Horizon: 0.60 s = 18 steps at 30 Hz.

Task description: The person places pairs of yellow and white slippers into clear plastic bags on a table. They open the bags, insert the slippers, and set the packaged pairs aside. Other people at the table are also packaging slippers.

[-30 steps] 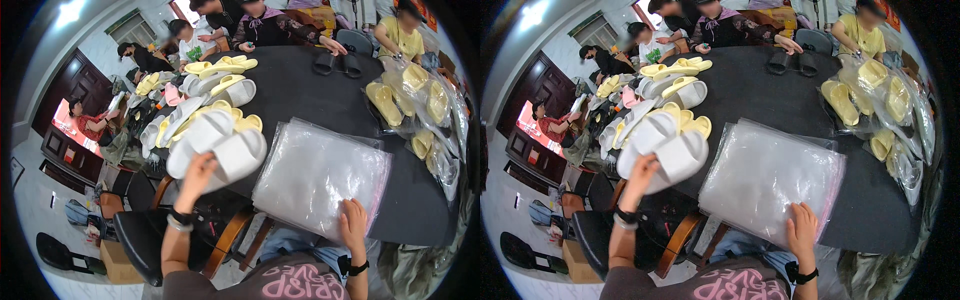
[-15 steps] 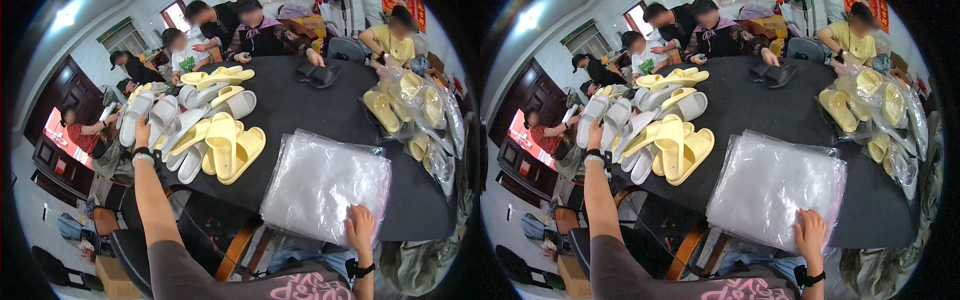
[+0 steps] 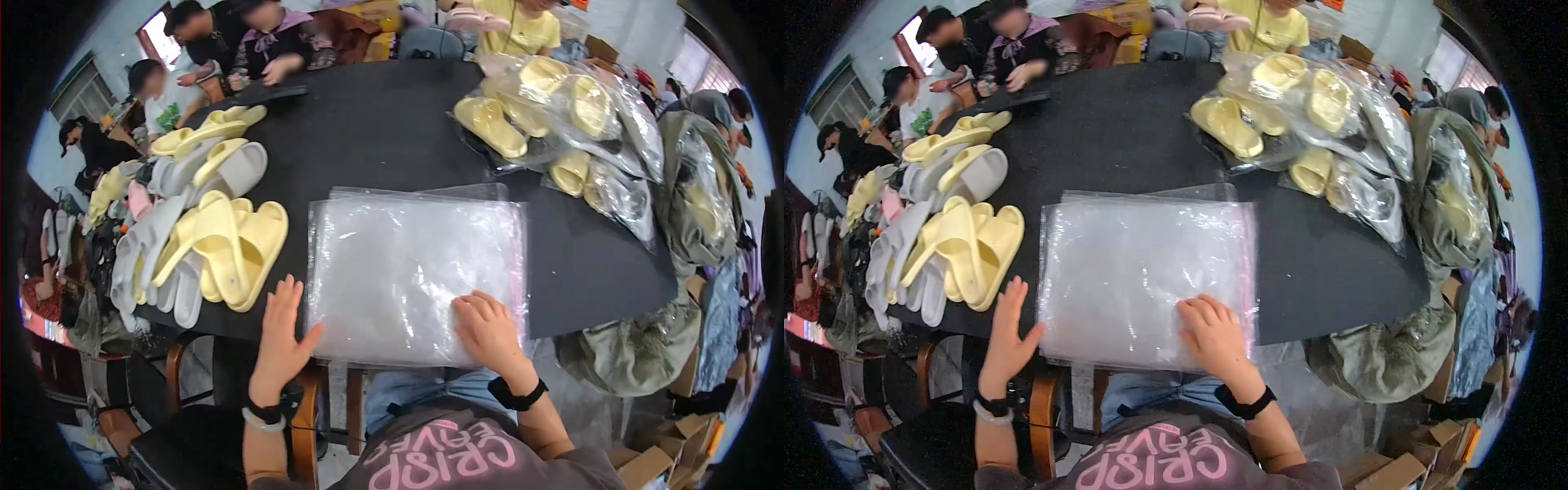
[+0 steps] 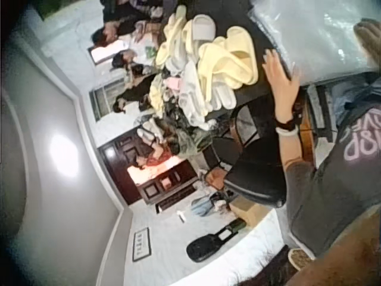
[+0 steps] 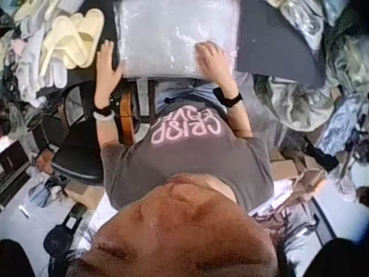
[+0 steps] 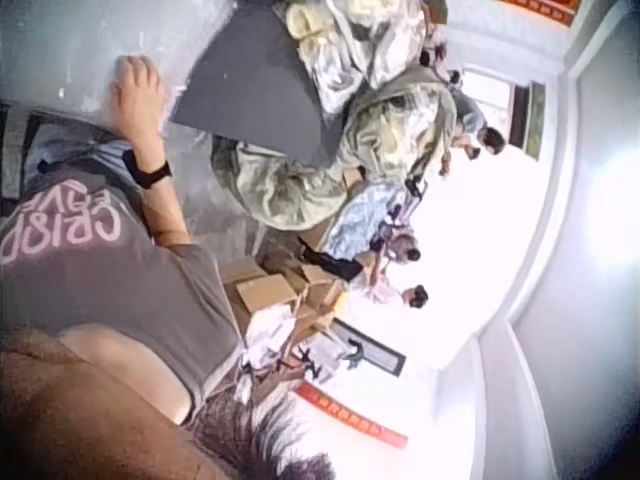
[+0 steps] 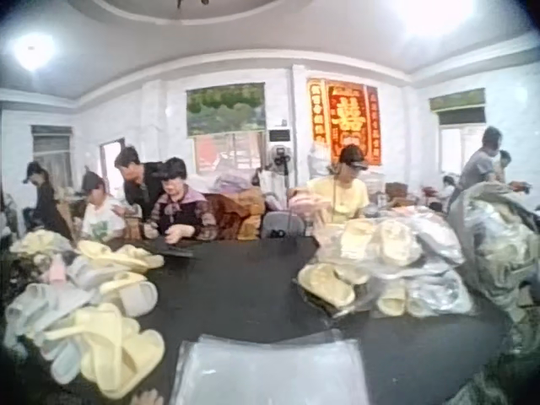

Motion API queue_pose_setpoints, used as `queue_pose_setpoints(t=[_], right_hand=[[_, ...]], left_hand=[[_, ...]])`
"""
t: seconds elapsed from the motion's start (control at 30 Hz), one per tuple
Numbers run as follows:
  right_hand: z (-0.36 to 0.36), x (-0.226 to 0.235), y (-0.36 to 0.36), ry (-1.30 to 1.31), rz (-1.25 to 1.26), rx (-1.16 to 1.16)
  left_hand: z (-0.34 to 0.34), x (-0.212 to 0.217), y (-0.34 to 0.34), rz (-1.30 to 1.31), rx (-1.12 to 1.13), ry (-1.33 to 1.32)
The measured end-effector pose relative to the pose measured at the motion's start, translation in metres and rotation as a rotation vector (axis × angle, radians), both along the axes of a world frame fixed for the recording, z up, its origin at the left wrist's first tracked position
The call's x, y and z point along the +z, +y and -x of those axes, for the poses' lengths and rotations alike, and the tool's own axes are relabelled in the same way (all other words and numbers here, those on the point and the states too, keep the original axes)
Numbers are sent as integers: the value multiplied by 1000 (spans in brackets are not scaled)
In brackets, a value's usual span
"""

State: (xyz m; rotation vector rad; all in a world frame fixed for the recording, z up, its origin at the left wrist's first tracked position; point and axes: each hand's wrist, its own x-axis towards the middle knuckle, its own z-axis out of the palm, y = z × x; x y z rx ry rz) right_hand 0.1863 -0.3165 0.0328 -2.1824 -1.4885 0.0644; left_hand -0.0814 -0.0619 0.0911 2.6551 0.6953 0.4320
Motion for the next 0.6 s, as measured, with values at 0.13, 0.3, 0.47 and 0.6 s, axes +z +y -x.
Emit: queue_pose_setpoints(t=[0.13,0.3,0.47,0.6], right_hand=[[-12,25,-14,-24,-63,-28],[-44,2,-32,-97,-68,-332],[-57,-38,-38,51,-73,-338],[-55,-28,-29,-56,-24,-377]], left_hand=[[-26,-65,0,112,162,38],[-32,-77,11,410,291,-101],[-39,-77,-2,440,169,-118],[-44,-72,-10,41,190,51]])
